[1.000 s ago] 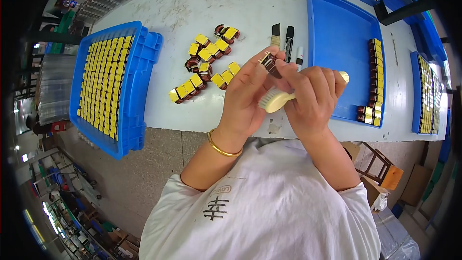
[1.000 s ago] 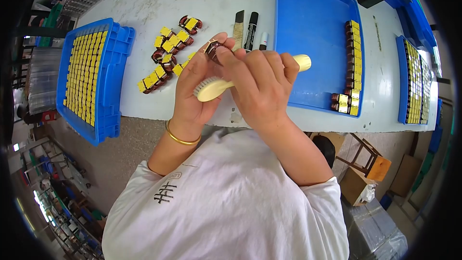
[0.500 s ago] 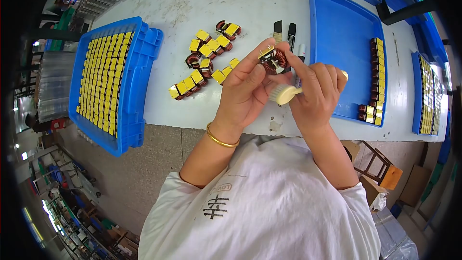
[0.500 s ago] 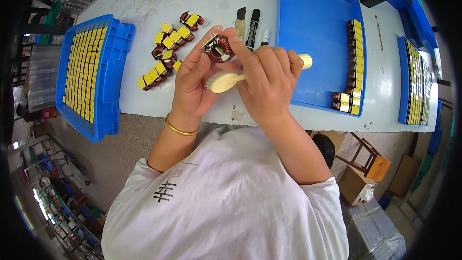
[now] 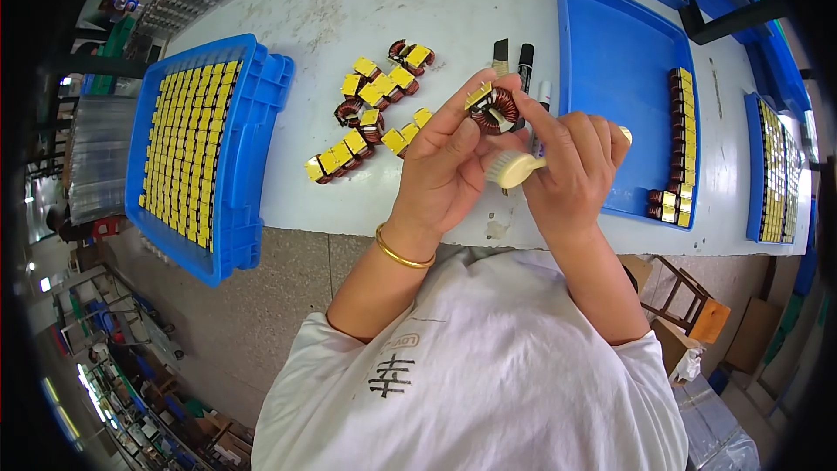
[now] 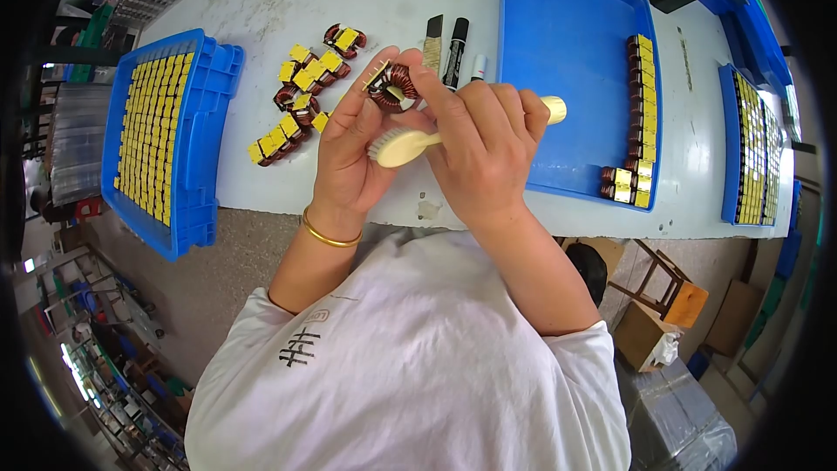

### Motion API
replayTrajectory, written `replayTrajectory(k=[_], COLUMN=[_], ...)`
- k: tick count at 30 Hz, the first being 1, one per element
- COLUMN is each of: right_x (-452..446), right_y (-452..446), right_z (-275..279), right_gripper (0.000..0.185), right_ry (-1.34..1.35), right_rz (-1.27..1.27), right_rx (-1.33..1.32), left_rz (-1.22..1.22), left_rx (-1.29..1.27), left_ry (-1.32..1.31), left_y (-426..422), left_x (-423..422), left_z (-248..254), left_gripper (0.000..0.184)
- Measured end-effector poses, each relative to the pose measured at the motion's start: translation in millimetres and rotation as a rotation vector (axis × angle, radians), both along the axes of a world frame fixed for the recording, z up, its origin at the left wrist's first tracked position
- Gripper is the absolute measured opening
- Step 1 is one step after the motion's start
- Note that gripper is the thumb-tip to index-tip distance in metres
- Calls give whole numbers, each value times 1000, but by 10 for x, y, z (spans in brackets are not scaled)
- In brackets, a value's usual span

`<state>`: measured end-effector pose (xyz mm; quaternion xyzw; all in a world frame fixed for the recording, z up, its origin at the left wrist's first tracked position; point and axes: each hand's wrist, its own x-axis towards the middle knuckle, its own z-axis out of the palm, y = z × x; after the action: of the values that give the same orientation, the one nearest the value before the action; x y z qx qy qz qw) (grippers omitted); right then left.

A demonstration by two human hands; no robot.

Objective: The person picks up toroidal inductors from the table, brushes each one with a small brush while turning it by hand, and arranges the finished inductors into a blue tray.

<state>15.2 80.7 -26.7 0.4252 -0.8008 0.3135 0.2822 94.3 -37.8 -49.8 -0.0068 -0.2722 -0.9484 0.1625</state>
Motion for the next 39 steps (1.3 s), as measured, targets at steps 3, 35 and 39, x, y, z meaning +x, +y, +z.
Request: replayTrajectory(k=[3, 35, 39], right_x=[-19, -303, -43], right_y=[36, 6, 34], right_z=[192, 399, 277], right_gripper=[36, 33, 36], right_ry=[-115, -114, -69], right_rz=[28, -47, 62], right_rx=[13, 80, 33], left_rz=[30, 75, 48], left_rx=[49, 43, 31], left_ry=[-40, -89, -102], left_y=[13, 4, -19], left_x=[22, 147, 100], left_z=[38, 101, 93], left_gripper=[51, 48, 49])
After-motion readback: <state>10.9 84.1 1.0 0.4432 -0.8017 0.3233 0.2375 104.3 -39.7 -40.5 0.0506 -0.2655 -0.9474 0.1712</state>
